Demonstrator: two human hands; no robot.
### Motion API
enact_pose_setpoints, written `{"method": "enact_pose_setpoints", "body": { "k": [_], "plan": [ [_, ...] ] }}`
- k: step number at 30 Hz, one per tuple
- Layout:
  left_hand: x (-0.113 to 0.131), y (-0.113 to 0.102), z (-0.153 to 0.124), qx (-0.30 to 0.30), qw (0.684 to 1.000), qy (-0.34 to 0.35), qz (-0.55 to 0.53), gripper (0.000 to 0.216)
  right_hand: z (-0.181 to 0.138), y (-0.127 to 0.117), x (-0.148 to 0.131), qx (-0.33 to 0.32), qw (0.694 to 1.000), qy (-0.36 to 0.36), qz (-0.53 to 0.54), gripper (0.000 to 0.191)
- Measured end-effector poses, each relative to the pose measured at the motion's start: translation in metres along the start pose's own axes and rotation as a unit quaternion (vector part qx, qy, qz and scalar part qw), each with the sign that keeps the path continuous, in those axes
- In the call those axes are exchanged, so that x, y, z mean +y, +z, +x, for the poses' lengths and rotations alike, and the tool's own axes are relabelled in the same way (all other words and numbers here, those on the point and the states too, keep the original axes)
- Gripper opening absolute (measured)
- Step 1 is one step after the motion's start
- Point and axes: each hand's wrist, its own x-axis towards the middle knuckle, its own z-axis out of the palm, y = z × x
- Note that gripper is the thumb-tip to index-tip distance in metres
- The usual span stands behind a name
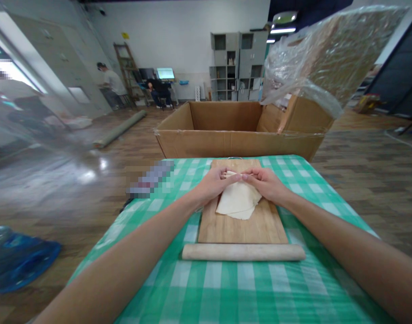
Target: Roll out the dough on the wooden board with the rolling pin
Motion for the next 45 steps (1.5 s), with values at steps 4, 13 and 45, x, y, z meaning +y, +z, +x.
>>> {"method": "enact_pose_setpoints", "body": {
  "k": [4, 13, 45],
  "plan": [
    [-0.004, -0.002, 0.003, 0.041, 0.999, 0.021, -0.019, 0.036, -0.001, 0.000, -0.006, -0.046, 0.998, 0.019, 0.036, 0.050],
    [0.004, -0.020, 0.009, 0.021, 0.991, -0.053, -0.123, 0.027, 0.004, 0.003, 0.002, 0.054, 0.997, -0.054, -0.004, 0.034],
    [-0.003, -0.028, 0.003, -0.079, 0.968, 0.075, 0.224, 0.037, -0.016, 0.005, -0.006, 0.030, 0.879, -0.295, -0.374, 0.033]
  ]
}}
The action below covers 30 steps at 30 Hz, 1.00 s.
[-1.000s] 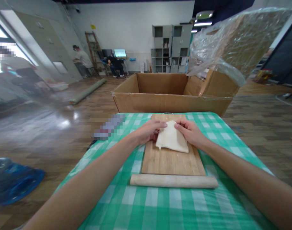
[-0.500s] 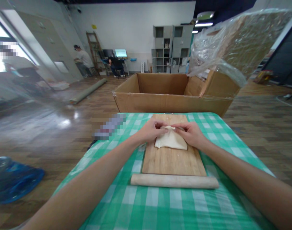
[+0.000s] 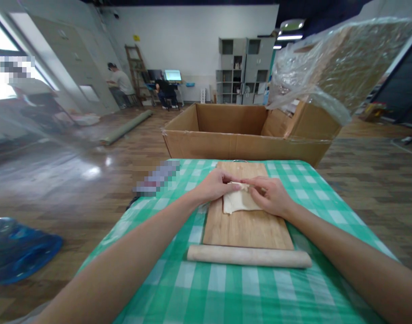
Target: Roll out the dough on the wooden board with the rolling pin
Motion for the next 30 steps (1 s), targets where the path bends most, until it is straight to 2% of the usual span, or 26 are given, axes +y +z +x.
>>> {"method": "enact_pose_setpoints", "body": {
  "k": [3, 7, 12, 15, 19, 23, 27, 29, 30],
  "plan": [
    [0.003, 0.003, 0.000, 0.050, 0.988, 0.045, 0.138, 0.029, 0.002, 0.002, 0.006, 0.006, 1.000, 0.014, -0.013, 0.023],
    [0.017, 0.007, -0.003, 0.068, 0.939, 0.122, 0.315, 0.023, 0.005, 0.002, 0.010, -0.029, 0.995, 0.003, -0.100, 0.024],
    [0.038, 0.037, -0.018, 0.027, 0.841, 0.071, 0.536, 0.034, 0.008, -0.007, -0.008, -0.152, 0.971, 0.003, -0.185, 0.031],
    [0.042, 0.059, -0.028, 0.016, 0.811, 0.059, 0.582, 0.048, 0.007, -0.010, -0.023, -0.192, 0.952, 0.008, -0.237, 0.034],
    [0.037, 0.073, -0.034, 0.004, 0.809, 0.027, 0.588, 0.060, 0.003, -0.005, -0.036, -0.215, 0.932, -0.017, -0.292, 0.040],
    [0.035, 0.073, -0.034, 0.003, 0.826, 0.009, 0.564, 0.062, -0.002, -0.001, -0.037, -0.189, 0.949, -0.009, -0.251, 0.042],
    [0.041, 0.058, -0.032, -0.003, 0.850, 0.037, 0.526, 0.055, 0.000, -0.009, -0.012, -0.149, 0.984, 0.069, -0.068, 0.039],
    [0.044, 0.046, -0.030, -0.006, 0.872, 0.045, 0.488, 0.050, 0.002, -0.017, 0.007, -0.113, 0.982, 0.137, 0.057, 0.041],
    [0.044, 0.039, -0.028, -0.008, 0.885, 0.042, 0.463, 0.048, 0.002, -0.021, 0.016, -0.064, 0.974, 0.186, 0.111, 0.043]
  ]
}}
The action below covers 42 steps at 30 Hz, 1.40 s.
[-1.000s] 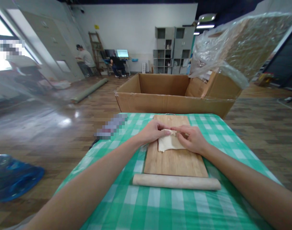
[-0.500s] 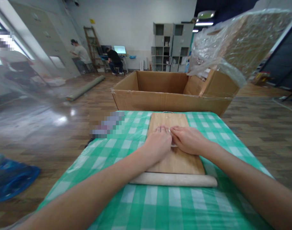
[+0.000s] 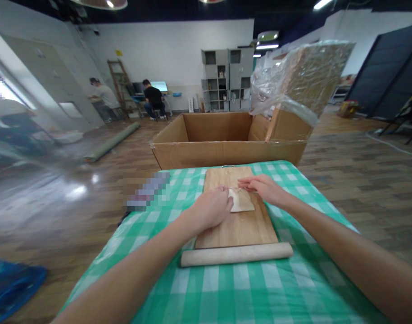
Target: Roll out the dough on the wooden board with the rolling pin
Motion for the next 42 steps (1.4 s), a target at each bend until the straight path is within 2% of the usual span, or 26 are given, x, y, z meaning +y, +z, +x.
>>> {"method": "enact_pose_setpoints", "body": {
  "k": [1, 3, 7, 11, 17, 21, 24, 26, 29, 32, 36, 40, 42],
  "plan": [
    [-0.005, -0.003, 0.001, -0.002, 1.000, -0.005, -0.028, 0.047, 0.002, -0.005, 0.007, 0.031, 0.999, 0.021, 0.035, 0.041],
    [-0.015, -0.006, 0.005, 0.003, 0.998, -0.009, -0.068, 0.040, 0.004, -0.011, 0.017, 0.067, 0.997, 0.028, 0.036, 0.036],
    [-0.025, -0.003, 0.010, 0.016, 0.994, 0.016, -0.105, 0.030, 0.001, -0.006, 0.020, 0.025, 0.999, -0.005, -0.040, 0.035],
    [-0.026, 0.002, 0.012, 0.010, 0.991, 0.048, -0.122, 0.030, -0.002, 0.000, 0.016, -0.028, 0.999, 0.005, -0.039, 0.039],
    [-0.024, 0.007, 0.010, 0.025, 0.991, 0.017, -0.132, 0.034, -0.002, -0.001, 0.013, -0.031, 0.997, 0.034, -0.057, 0.010],
    [-0.021, 0.009, 0.012, 0.048, 0.991, 0.009, -0.125, 0.031, -0.005, 0.006, 0.005, 0.007, 0.998, -0.023, -0.055, 0.009],
    [-0.018, 0.012, 0.014, 0.057, 0.984, 0.028, -0.165, 0.036, -0.008, 0.010, -0.002, 0.025, 0.997, -0.052, -0.042, 0.012],
    [-0.018, 0.013, 0.016, 0.050, 0.977, 0.049, -0.201, 0.040, -0.009, 0.009, -0.005, 0.015, 0.996, -0.070, -0.046, 0.014],
    [-0.018, 0.013, 0.017, 0.040, 0.968, 0.074, -0.235, 0.034, -0.011, 0.004, -0.011, -0.031, 0.985, -0.137, -0.105, 0.020],
    [-0.015, 0.011, 0.015, 0.035, 0.973, 0.102, -0.204, 0.028, -0.015, 0.000, -0.023, -0.073, 0.963, -0.176, -0.191, 0.027],
    [-0.006, 0.011, 0.009, 0.028, 0.991, 0.114, -0.071, 0.032, -0.030, 0.001, -0.045, -0.098, 0.947, -0.132, -0.275, 0.031],
    [0.005, 0.011, 0.004, 0.018, 0.984, 0.175, 0.020, 0.030, -0.053, 0.006, -0.064, -0.102, 0.927, -0.100, -0.346, 0.041],
    [0.009, 0.009, 0.002, 0.023, 0.983, 0.177, 0.034, 0.034, -0.065, 0.006, -0.068, -0.101, 0.928, -0.092, -0.346, 0.051]
  ]
}}
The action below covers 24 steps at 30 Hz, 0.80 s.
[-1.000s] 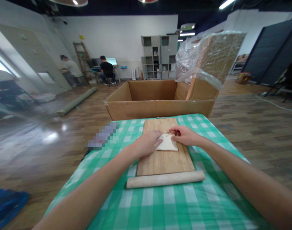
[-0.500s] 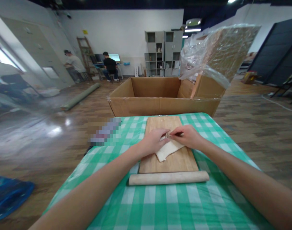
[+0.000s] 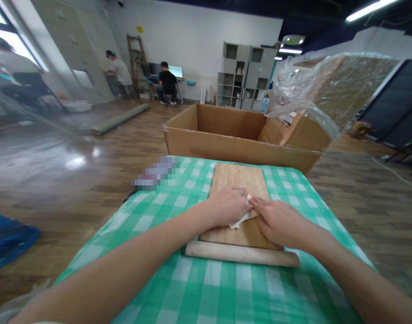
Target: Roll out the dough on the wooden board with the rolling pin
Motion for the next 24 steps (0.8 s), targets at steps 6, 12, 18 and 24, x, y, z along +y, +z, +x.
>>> {"method": "enact_pose_setpoints", "body": {
  "k": [6, 12, 18, 24],
  "plan": [
    [0.008, -0.012, -0.003, 0.002, 0.998, -0.055, -0.036, 0.070, -0.019, 0.001, 0.023, 0.035, 0.988, 0.019, 0.146, 0.038],
    [0.003, -0.016, -0.004, -0.007, 0.994, -0.071, -0.077, 0.060, -0.013, 0.008, 0.054, 0.155, 0.958, 0.117, 0.212, 0.026],
    [-0.017, -0.011, -0.006, 0.000, 0.987, -0.080, -0.141, 0.056, -0.019, -0.011, 0.039, -0.036, 0.956, 0.044, 0.289, 0.026],
    [-0.029, -0.006, -0.008, -0.002, 0.976, -0.060, -0.211, 0.066, -0.030, -0.023, 0.000, -0.167, 0.967, -0.003, 0.191, 0.048]
  ]
}}
